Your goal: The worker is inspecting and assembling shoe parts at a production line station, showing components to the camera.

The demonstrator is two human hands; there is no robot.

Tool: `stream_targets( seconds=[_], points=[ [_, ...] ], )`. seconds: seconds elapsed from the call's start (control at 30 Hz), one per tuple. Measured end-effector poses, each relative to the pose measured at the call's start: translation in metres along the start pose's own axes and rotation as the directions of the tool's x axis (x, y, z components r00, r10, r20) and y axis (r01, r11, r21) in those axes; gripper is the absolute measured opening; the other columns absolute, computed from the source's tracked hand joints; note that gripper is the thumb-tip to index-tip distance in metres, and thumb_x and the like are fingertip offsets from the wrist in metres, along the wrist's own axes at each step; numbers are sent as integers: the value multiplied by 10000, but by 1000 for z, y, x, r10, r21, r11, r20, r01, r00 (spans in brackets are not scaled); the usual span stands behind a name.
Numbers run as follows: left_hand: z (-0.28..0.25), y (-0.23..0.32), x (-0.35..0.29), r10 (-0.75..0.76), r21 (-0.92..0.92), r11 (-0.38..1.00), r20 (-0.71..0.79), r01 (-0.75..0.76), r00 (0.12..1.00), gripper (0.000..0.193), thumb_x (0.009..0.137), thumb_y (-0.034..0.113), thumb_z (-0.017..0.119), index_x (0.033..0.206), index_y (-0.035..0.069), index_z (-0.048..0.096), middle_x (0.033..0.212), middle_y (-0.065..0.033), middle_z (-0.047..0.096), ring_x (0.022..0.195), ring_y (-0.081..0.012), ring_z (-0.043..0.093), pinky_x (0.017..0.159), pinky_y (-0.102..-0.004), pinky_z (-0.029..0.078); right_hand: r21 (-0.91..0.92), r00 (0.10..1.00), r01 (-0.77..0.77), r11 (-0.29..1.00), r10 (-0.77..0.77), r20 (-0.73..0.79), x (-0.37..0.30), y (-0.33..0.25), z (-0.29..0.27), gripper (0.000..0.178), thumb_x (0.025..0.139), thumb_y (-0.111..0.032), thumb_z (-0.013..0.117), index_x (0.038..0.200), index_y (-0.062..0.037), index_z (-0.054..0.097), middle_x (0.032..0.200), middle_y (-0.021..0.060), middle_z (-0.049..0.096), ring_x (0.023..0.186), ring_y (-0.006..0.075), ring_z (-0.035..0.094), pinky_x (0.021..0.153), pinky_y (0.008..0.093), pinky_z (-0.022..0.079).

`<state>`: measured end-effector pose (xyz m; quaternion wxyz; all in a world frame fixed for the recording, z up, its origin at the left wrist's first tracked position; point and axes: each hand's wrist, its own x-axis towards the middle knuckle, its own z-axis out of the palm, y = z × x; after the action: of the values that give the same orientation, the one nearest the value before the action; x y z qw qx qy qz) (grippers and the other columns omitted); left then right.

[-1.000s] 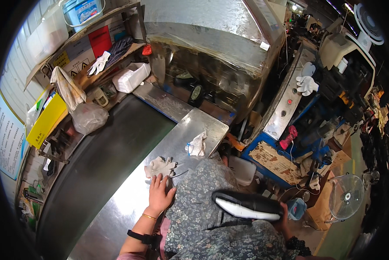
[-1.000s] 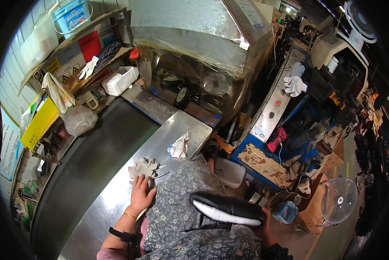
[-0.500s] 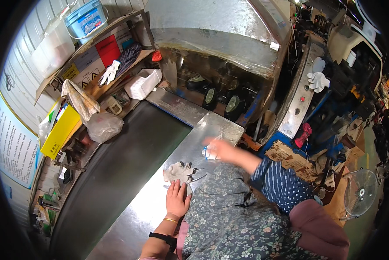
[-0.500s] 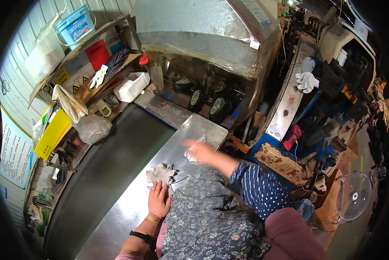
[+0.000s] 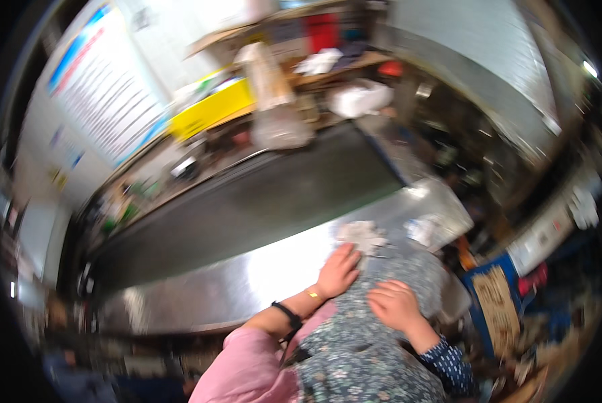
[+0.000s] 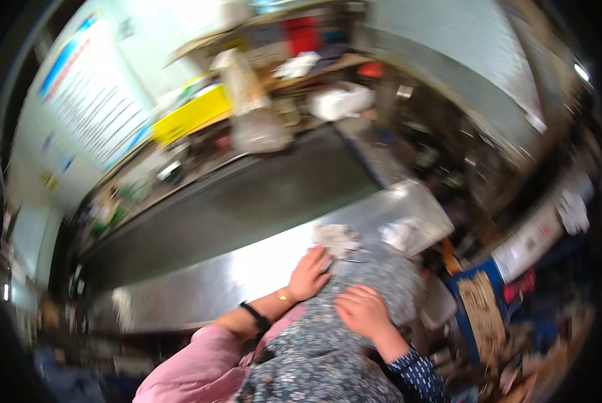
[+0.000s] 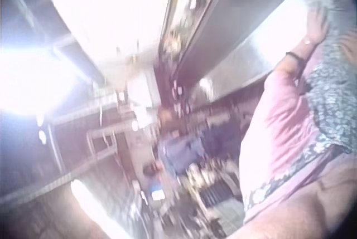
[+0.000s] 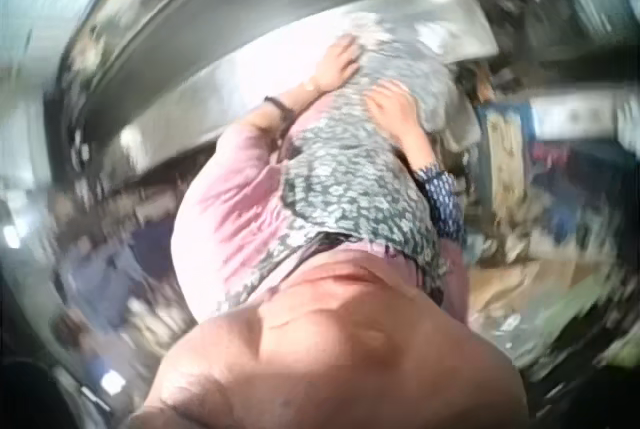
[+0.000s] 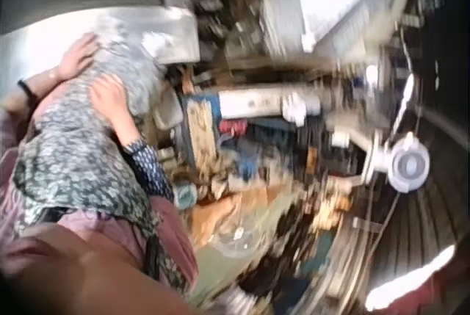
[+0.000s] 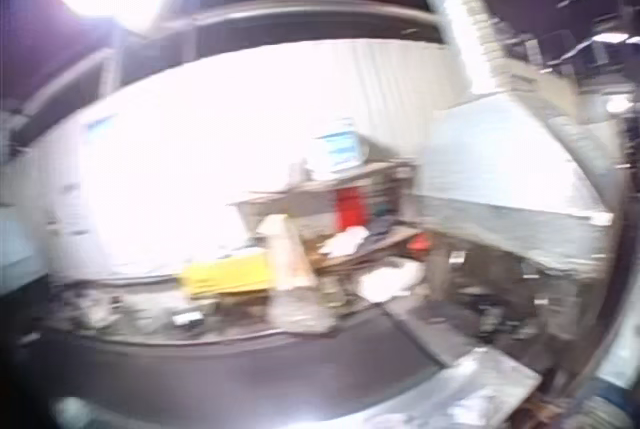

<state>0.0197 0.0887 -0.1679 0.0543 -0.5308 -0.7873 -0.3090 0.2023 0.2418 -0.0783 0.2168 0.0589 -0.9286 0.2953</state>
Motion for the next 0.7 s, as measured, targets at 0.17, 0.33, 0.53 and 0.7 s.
stream_targets(
  seconds=[0.17, 0.33, 0.53, 0.7],
  points=[
    [-41, 0, -70, -280, 37, 958, -84, 284, 956, 493, 923, 242, 577, 1350, 19, 473, 1465, -226, 372, 1323, -417, 394, 1110, -460, 329, 13, 999, 46, 999, -46, 26, -3, -10, -5, 103, 781, -157, 686, 860, -103, 726, 941, 45, 725, 981, 275, 664, 949, 442, 461],
    [-122, 55, -188, -682, -92, 714, 130, 694, 719, 307, 947, 268, 574, 1158, 45, 577, 959, -212, 666, 882, -386, 643, 776, -424, 516, 42, 999, 32, 999, -33, 26, 0, -10, -2, 110, 777, -154, 677, 852, -83, 718, 930, 54, 724, 972, 294, 659, 959, 448, 447],
    [-166, 111, -257, -585, -97, 473, 709, 876, 394, 233, 931, 245, 595, 1044, 43, 623, 742, -73, 630, 650, -198, 601, 613, -349, 489, 25, 1000, 15, 1000, -15, 25, 4, -8, 1, 105, 778, -154, 669, 842, -85, 716, 914, 55, 723, 961, 292, 657, 962, 451, 440],
    [-187, 133, -169, -313, -239, 437, 863, 867, 396, 279, 885, 248, 682, 1063, 33, 681, 848, -30, 700, 730, -109, 597, 668, -305, 499, 15, 999, 7, 1000, -8, 31, 4, -13, -4, 101, 784, -156, 665, 837, -85, 713, 910, 59, 721, 954, 291, 657, 958, 451, 442]
  ],
)
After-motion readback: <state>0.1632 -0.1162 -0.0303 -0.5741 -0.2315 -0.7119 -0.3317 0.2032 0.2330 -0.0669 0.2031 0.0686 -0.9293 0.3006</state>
